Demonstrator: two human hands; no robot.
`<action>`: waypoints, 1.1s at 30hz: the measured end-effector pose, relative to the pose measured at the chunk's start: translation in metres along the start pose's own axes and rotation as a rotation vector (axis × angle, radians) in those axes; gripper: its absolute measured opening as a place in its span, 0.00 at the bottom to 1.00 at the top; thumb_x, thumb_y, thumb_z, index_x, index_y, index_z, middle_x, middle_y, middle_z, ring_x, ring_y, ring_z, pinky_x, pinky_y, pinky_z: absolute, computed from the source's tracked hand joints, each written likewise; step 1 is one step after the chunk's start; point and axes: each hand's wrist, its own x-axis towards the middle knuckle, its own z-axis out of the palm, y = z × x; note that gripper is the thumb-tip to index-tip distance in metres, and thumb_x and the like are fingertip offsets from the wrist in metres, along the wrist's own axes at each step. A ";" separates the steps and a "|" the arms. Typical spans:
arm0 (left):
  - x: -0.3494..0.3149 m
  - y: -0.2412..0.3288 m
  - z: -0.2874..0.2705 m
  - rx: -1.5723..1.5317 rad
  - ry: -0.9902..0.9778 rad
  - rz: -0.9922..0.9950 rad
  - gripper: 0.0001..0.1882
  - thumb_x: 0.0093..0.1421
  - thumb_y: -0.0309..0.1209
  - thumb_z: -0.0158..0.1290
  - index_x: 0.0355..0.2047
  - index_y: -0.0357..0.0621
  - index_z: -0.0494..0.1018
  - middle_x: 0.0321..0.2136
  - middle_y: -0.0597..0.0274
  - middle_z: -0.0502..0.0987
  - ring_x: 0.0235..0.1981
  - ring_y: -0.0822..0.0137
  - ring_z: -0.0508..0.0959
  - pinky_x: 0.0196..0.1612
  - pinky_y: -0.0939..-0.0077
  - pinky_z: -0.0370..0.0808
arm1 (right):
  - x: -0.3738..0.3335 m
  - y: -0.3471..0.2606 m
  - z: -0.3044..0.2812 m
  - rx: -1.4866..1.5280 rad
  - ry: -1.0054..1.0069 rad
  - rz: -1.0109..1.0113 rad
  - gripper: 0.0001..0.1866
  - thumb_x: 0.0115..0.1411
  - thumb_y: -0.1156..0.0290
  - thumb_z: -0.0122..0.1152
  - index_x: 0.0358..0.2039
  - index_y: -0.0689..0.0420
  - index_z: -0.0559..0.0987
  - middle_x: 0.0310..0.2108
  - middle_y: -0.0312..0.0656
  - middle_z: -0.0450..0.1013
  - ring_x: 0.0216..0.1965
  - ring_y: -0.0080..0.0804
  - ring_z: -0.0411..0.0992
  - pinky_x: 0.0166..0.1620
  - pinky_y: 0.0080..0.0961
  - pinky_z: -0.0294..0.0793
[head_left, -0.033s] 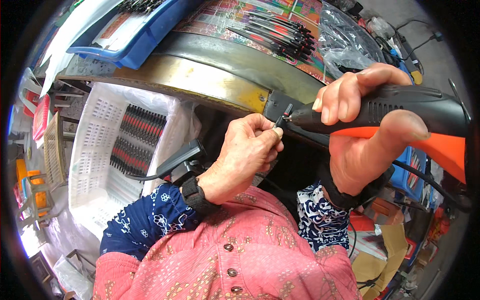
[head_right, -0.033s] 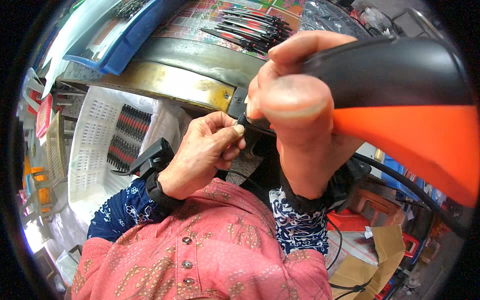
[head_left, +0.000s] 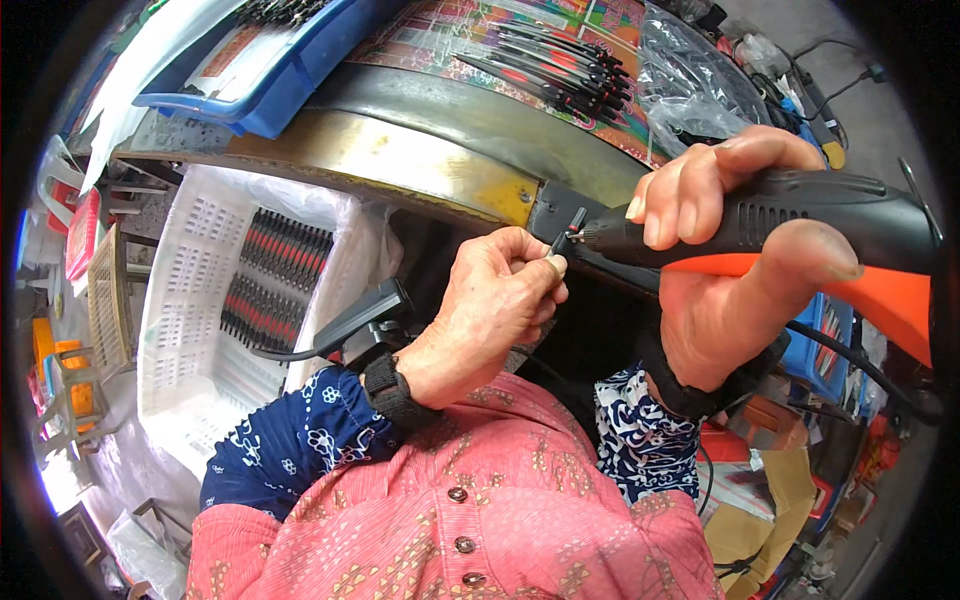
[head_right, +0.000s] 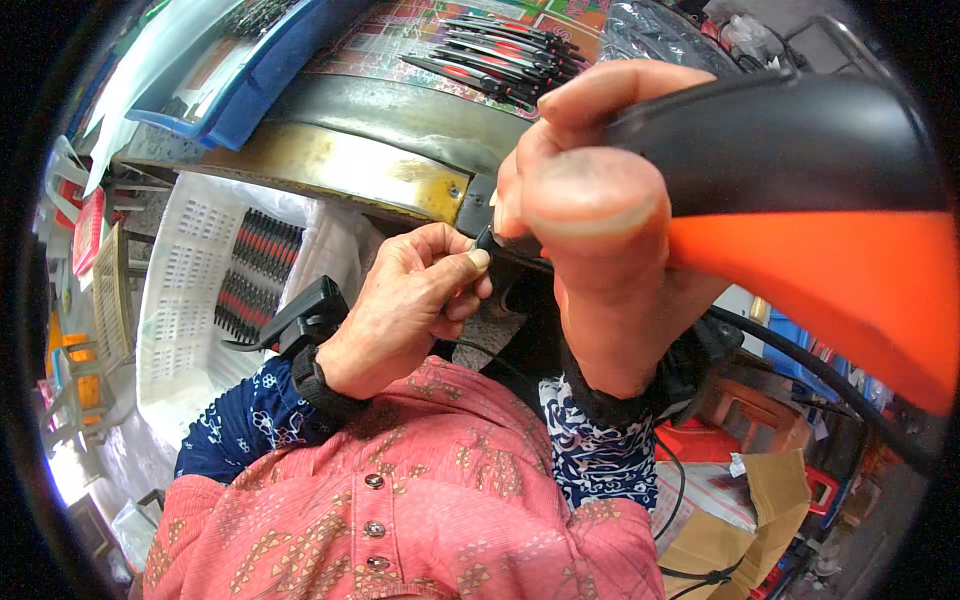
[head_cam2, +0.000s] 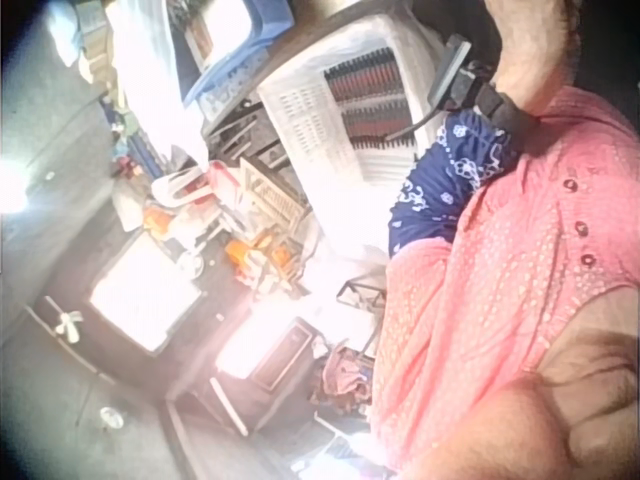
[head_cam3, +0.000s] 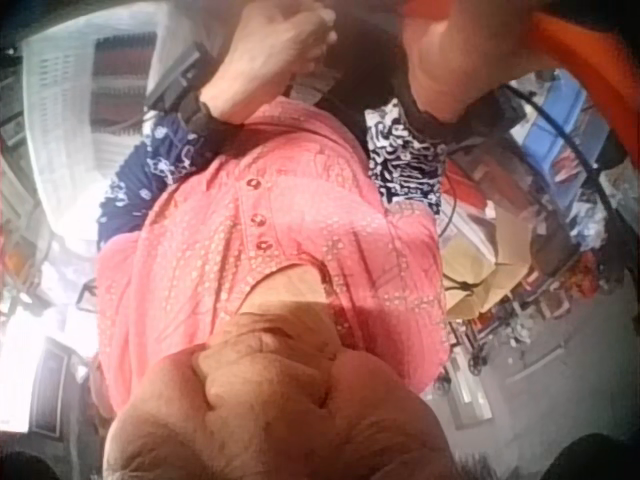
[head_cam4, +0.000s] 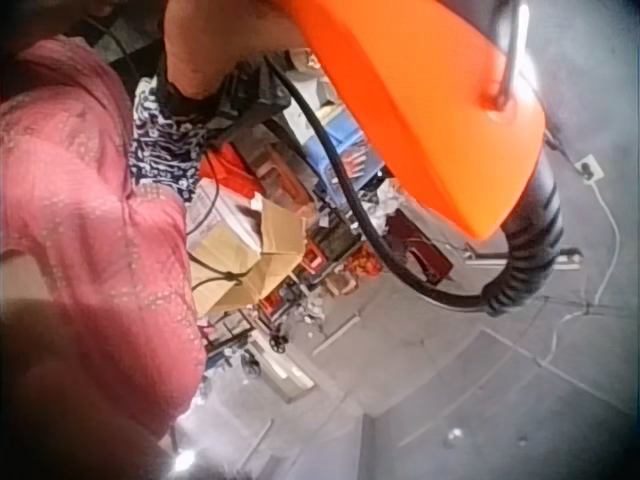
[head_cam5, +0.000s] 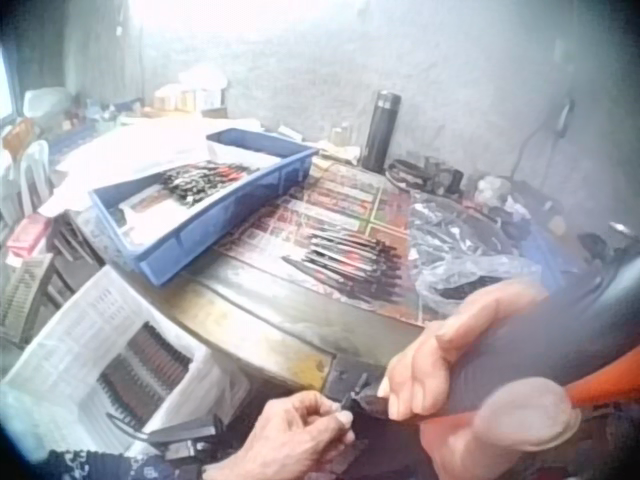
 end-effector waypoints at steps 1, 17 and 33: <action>0.000 0.000 0.000 0.006 0.002 -0.001 0.05 0.58 0.28 0.51 0.29 0.43 0.66 0.20 0.68 0.70 0.16 0.81 0.61 0.15 0.87 0.56 | -0.001 0.000 0.000 -0.046 0.012 -0.006 0.41 0.45 0.28 0.48 0.36 0.58 0.68 0.17 0.32 0.62 0.18 0.23 0.63 0.28 0.24 0.66; 0.000 0.001 -0.001 0.019 0.000 0.000 0.05 0.58 0.28 0.50 0.29 0.43 0.65 0.20 0.67 0.70 0.15 0.81 0.61 0.15 0.87 0.56 | 0.009 0.006 0.003 -0.119 0.007 -0.065 0.40 0.45 0.27 0.47 0.34 0.58 0.66 0.17 0.33 0.61 0.17 0.23 0.63 0.27 0.23 0.66; -0.002 0.002 0.002 0.044 0.039 0.007 0.06 0.59 0.30 0.50 0.30 0.44 0.64 0.18 0.70 0.67 0.15 0.82 0.59 0.16 0.86 0.55 | 0.012 0.008 0.019 -0.209 0.024 -0.083 0.37 0.48 0.31 0.50 0.31 0.59 0.65 0.16 0.35 0.61 0.16 0.23 0.61 0.25 0.23 0.64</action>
